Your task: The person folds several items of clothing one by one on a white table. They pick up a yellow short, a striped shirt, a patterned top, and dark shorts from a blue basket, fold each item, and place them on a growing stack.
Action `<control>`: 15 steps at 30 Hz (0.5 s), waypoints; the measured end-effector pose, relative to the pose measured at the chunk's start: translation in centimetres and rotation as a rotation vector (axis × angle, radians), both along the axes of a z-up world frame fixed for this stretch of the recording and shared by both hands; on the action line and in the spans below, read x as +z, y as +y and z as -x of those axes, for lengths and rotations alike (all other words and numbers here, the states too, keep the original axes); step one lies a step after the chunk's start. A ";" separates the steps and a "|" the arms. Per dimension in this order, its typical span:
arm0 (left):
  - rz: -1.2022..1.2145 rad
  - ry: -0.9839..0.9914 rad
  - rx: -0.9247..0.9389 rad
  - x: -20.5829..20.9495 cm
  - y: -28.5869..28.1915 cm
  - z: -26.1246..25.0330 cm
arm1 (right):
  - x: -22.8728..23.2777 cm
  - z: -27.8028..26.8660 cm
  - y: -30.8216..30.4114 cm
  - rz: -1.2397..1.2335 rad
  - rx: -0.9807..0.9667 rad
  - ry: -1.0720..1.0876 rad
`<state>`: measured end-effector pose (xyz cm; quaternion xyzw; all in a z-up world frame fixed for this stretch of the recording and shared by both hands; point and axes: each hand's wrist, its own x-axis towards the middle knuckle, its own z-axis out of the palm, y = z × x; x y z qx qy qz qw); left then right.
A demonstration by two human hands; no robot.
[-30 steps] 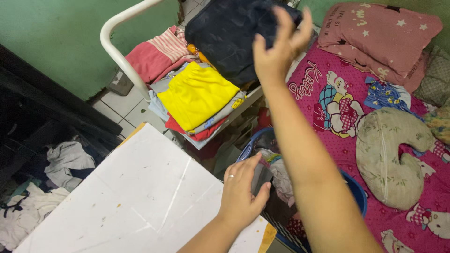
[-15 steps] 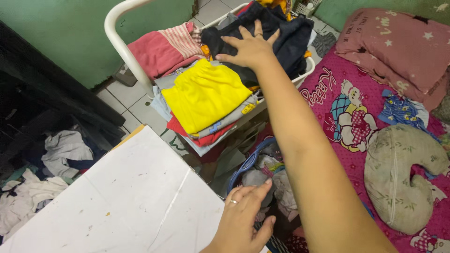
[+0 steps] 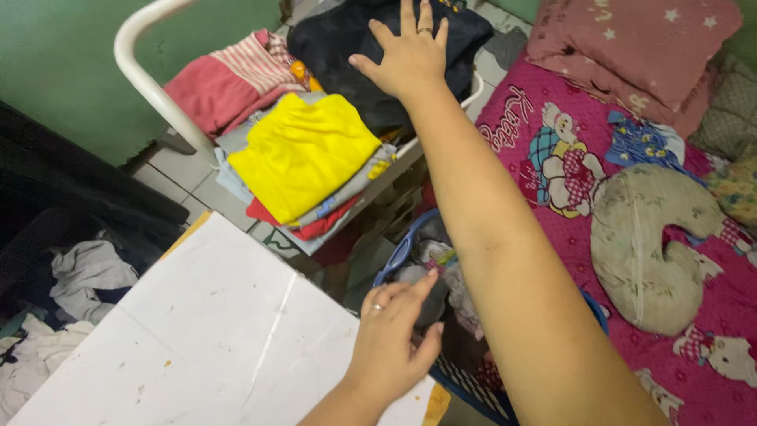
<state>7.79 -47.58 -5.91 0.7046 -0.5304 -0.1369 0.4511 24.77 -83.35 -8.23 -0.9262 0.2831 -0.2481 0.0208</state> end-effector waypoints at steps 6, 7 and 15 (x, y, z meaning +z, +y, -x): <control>-0.013 0.021 -0.014 0.0 0.4 0.2 | 4.9 1.0 5.5 -0.385 0.224 0.053; -0.019 0.031 -0.017 -0.1 0.4 0.3 | 5.3 1.1 7.4 -0.446 0.332 -0.019; -0.002 -0.012 0.033 -1.1 0.2 0.0 | 3.6 2.3 18.6 -0.122 0.561 0.314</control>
